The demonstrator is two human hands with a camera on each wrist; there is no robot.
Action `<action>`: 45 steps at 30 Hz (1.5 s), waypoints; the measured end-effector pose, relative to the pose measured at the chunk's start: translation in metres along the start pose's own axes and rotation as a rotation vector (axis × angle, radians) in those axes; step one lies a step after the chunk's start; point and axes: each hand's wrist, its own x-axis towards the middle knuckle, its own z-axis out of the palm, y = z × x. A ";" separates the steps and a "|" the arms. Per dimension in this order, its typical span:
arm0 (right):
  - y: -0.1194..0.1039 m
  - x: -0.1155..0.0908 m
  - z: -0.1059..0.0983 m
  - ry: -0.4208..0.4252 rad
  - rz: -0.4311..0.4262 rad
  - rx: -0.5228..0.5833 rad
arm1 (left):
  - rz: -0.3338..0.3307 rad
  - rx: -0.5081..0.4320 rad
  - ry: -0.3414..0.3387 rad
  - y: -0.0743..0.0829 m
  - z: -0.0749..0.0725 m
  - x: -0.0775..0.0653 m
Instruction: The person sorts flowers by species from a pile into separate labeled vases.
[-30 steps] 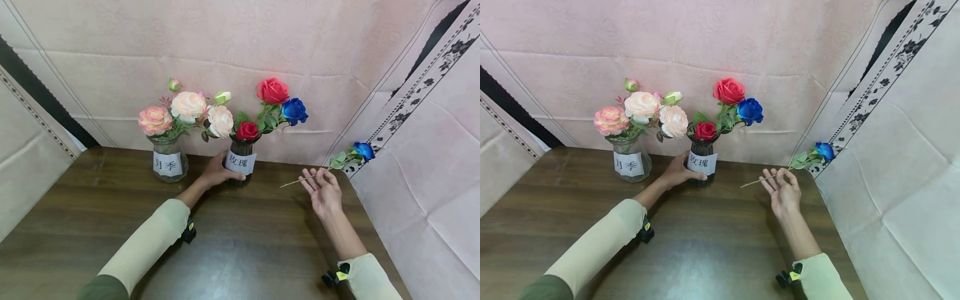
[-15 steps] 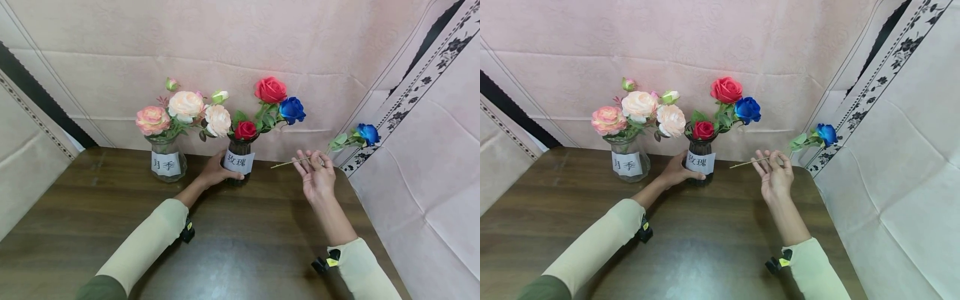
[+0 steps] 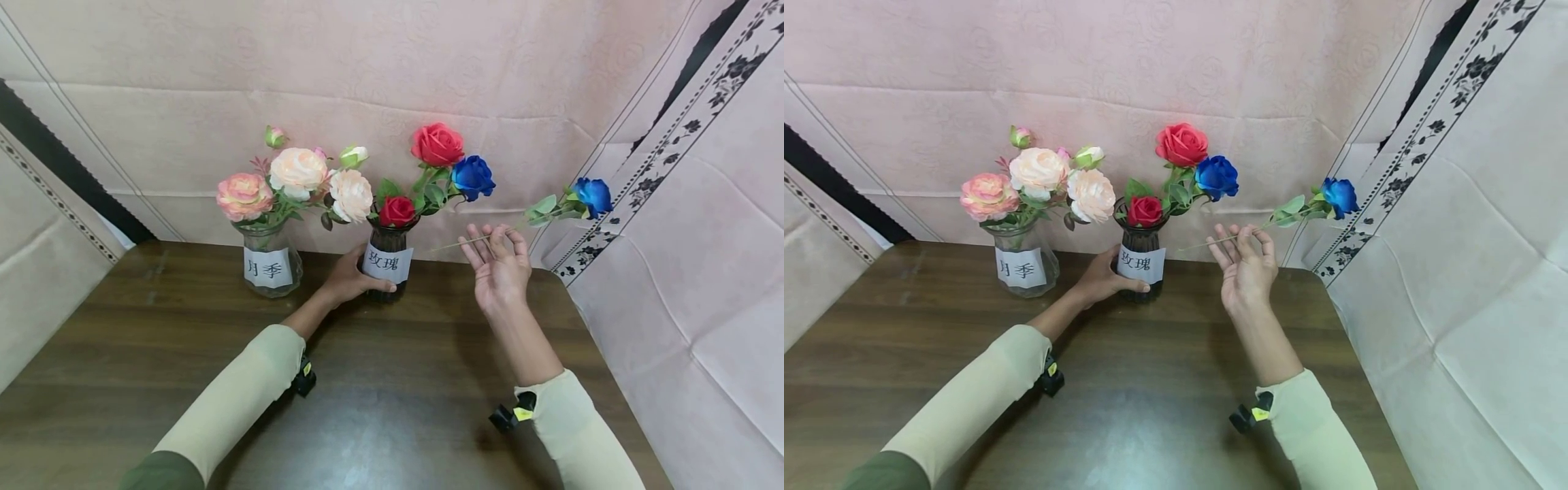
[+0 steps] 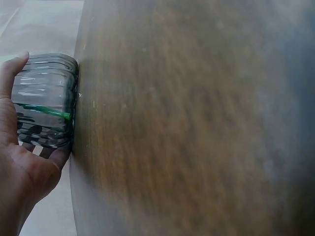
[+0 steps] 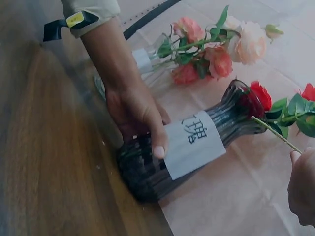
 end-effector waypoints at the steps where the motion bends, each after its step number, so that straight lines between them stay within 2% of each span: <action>1: 0.001 0.000 0.002 -0.003 -0.006 -0.002 | 0.001 -0.004 -0.003 0.000 0.000 0.000; 12: 0.011 -0.005 0.027 -0.056 -0.076 -0.013 | 0.004 0.009 -0.006 0.002 -0.001 0.000; 23: 0.021 -0.004 0.046 -0.044 -0.137 -0.015 | 0.009 0.009 -0.005 0.001 -0.001 0.001; 33: 0.031 0.004 0.053 -0.012 -0.190 -0.026 | 0.011 0.000 -0.009 -0.002 -0.001 -0.001; 39: 0.040 0.004 0.056 -0.038 -0.218 -0.049 | 0.020 0.000 -0.005 -0.001 -0.001 -0.001; 45: 0.048 0.004 0.059 -0.089 -0.235 -0.140 | 0.015 0.001 0.001 0.001 -0.001 -0.001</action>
